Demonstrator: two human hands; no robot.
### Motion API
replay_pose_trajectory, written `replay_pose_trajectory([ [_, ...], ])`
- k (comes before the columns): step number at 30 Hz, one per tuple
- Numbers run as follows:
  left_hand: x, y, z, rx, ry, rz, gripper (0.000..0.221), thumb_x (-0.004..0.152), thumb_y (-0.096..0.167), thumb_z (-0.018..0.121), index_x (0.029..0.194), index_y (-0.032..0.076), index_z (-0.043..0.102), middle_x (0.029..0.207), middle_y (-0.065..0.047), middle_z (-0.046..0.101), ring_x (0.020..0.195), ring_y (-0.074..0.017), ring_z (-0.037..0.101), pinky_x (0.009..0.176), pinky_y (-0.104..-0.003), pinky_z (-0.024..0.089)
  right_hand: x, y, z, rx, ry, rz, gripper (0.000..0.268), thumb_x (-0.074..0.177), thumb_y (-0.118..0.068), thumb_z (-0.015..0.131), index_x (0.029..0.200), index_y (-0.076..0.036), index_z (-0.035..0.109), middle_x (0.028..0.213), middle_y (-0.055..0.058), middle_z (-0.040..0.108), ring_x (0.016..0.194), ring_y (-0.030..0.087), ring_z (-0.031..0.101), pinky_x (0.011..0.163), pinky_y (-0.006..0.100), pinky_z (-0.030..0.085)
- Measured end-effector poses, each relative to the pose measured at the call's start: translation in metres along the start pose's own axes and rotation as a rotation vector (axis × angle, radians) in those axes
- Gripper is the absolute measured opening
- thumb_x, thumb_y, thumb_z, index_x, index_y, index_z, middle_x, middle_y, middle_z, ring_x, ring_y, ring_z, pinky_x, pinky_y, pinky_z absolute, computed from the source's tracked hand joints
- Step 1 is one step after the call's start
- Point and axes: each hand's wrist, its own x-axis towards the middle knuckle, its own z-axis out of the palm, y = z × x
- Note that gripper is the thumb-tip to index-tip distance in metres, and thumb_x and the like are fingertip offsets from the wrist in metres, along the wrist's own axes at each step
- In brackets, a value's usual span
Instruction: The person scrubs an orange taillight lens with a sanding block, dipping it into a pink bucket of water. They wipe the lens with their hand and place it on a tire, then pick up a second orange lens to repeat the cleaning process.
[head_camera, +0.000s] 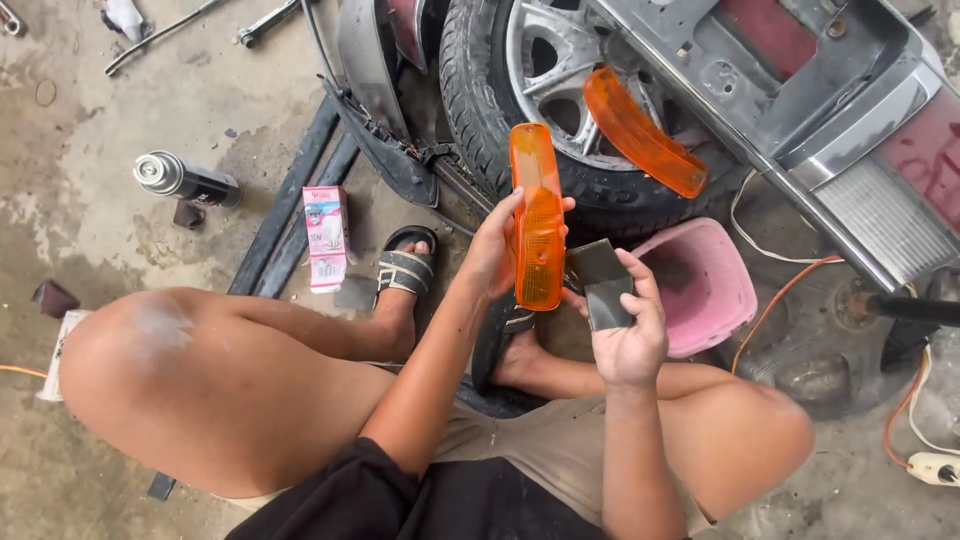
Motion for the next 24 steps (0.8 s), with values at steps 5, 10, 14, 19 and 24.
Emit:
replay_pose_trajectory([
  [5,-0.006,0.008,0.009,0.055,-0.01,0.013,0.066,0.102,0.035,0.054,0.154,0.003,0.03,0.133,-0.028,0.062,0.1,-0.0354,0.071,0.081,-0.048,0.06,0.008,0.004,-0.019,0.04,0.064,0.003,0.054,0.087,-0.011,0.043,0.14,-0.007,0.048,0.142,0.022,0.059,0.128,0.039,0.06,0.094,0.067,0.055],
  [10,-0.006,0.002,0.014,0.072,-0.036,0.038,0.065,0.102,0.036,0.052,0.154,0.002,0.03,0.13,-0.027,0.063,0.092,-0.0293,0.069,0.074,-0.043,0.06,0.015,0.015,-0.04,0.04,0.08,-0.023,0.042,0.094,-0.001,0.049,0.135,-0.008,0.053,0.136,0.02,0.063,0.124,0.038,0.065,0.092,0.062,0.06],
  [14,-0.001,-0.002,0.008,0.074,-0.075,0.06,0.061,0.101,0.034,0.055,0.15,0.004,0.035,0.128,-0.027,0.065,0.088,-0.028,0.068,0.071,-0.042,0.059,0.015,0.013,-0.031,0.084,0.108,-0.004,0.029,0.094,-0.002,0.054,0.121,-0.006,0.059,0.129,0.025,0.066,0.118,0.04,0.067,0.093,0.066,0.058],
  [19,0.002,-0.007,0.005,0.096,-0.079,0.075,0.059,0.098,0.031,0.061,0.147,0.005,0.039,0.126,-0.026,0.066,0.086,-0.0264,0.068,0.069,-0.041,0.059,0.017,0.012,-0.03,0.119,0.153,0.009,0.023,0.095,-0.006,0.054,0.116,-0.006,0.062,0.128,0.025,0.067,0.117,0.038,0.069,0.098,0.065,0.057],
  [24,0.0,-0.01,0.007,0.193,-0.126,0.107,0.065,0.091,0.02,0.072,0.146,0.004,0.042,0.131,-0.023,0.065,0.091,-0.0214,0.068,0.075,-0.039,0.059,0.017,0.01,-0.026,0.103,0.188,0.006,0.02,0.097,-0.012,0.055,0.115,-0.007,0.061,0.127,0.025,0.067,0.115,0.035,0.069,0.099,0.061,0.057],
])
